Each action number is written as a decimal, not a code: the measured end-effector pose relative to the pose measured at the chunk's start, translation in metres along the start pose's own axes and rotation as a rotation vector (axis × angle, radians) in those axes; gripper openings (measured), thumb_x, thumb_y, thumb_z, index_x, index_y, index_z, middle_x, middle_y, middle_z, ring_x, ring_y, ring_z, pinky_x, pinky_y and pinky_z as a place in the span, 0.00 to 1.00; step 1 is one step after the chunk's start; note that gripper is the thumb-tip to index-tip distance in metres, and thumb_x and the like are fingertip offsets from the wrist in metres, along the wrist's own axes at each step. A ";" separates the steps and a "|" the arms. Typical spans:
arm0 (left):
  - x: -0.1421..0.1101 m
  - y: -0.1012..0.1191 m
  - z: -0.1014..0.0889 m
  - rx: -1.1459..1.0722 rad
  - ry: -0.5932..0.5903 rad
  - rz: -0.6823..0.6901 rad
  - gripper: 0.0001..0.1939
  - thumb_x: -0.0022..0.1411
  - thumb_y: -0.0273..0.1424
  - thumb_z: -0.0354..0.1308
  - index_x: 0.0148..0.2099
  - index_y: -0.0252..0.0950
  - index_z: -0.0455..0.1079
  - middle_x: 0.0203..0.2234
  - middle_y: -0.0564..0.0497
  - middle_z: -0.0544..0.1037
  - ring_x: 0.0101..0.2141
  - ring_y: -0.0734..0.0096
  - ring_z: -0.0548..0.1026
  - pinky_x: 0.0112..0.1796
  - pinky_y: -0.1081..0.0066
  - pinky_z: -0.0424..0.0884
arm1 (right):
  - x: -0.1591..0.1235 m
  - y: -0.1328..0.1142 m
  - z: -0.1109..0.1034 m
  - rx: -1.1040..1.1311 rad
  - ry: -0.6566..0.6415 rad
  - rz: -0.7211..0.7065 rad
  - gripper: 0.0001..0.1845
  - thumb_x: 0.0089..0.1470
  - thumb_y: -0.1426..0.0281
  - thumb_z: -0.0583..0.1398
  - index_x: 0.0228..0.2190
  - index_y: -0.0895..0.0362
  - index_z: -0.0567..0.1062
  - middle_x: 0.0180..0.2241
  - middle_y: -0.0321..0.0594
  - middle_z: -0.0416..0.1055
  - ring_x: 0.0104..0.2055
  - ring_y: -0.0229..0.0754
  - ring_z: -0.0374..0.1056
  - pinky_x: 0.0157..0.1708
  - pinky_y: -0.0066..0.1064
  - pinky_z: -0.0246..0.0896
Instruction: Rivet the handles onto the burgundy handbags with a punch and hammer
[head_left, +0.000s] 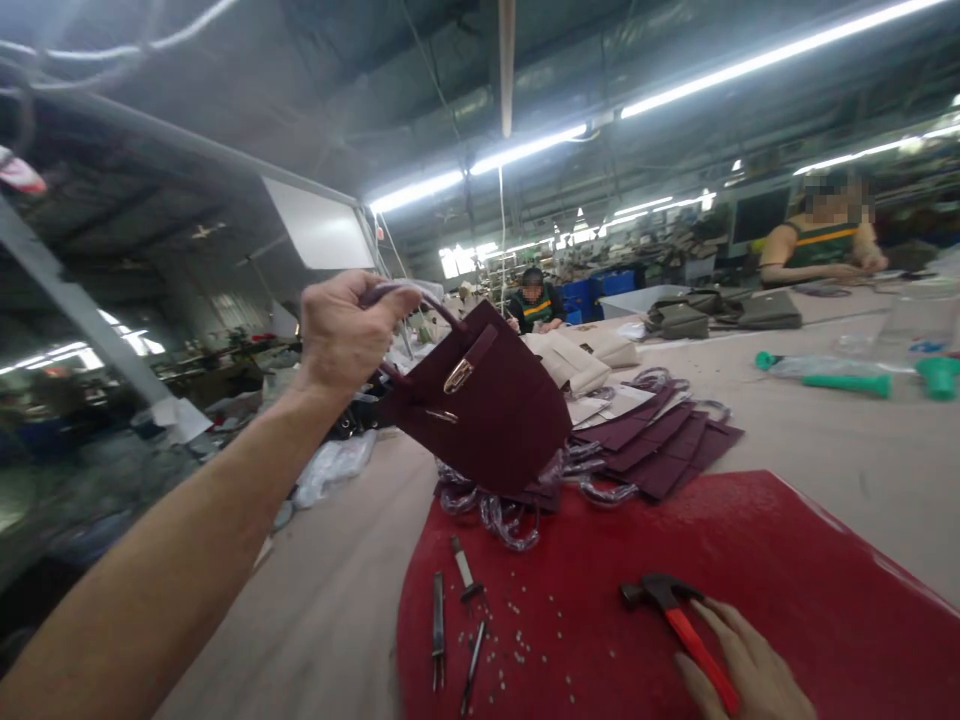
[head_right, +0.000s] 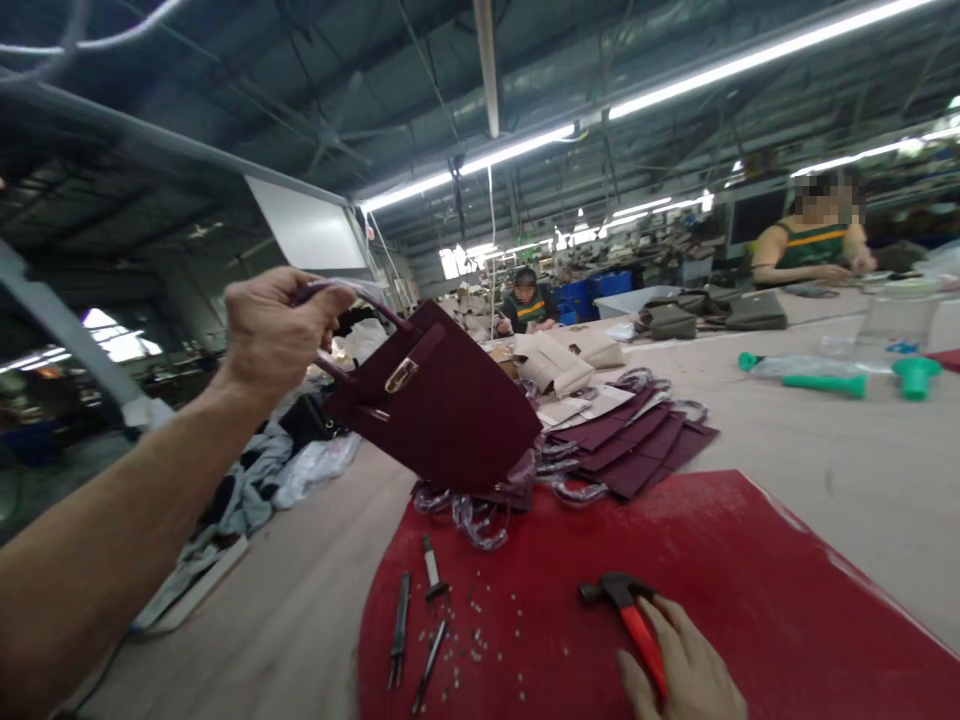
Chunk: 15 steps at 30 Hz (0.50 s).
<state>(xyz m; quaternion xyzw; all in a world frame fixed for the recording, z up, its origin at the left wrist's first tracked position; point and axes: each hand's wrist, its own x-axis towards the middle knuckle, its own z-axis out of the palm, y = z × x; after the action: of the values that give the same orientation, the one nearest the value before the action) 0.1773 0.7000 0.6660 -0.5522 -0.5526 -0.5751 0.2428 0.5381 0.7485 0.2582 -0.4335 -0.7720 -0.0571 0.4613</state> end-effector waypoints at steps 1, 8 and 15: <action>0.006 0.012 -0.014 -0.069 0.017 -0.042 0.14 0.58 0.43 0.66 0.32 0.37 0.71 0.17 0.57 0.69 0.18 0.77 0.63 0.20 0.74 0.58 | 0.015 -0.014 -0.009 0.094 0.005 0.032 0.22 0.62 0.58 0.53 0.52 0.57 0.70 0.52 0.54 0.70 0.54 0.58 0.69 0.50 0.51 0.68; -0.005 0.048 -0.065 -0.266 -0.103 -0.267 0.22 0.59 0.47 0.66 0.26 0.38 0.62 0.15 0.58 0.64 0.15 0.81 0.58 0.16 0.75 0.53 | 0.079 -0.132 -0.075 0.912 -0.432 0.221 0.35 0.56 0.49 0.60 0.61 0.50 0.64 0.64 0.48 0.59 0.65 0.55 0.57 0.61 0.49 0.57; -0.073 0.019 -0.053 -0.281 -0.142 -0.478 0.26 0.60 0.51 0.63 0.26 0.38 0.59 0.14 0.58 0.63 0.15 0.80 0.61 0.15 0.78 0.52 | 0.025 -0.175 -0.092 1.596 -1.076 0.536 0.29 0.53 0.51 0.65 0.49 0.58 0.76 0.45 0.47 0.77 0.46 0.53 0.73 0.48 0.48 0.68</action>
<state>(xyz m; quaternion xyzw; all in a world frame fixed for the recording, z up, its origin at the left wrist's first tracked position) 0.1943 0.6226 0.6190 -0.4736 -0.5976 -0.6468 -0.0178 0.4676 0.6106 0.3845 -0.1248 -0.5671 0.7881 0.2042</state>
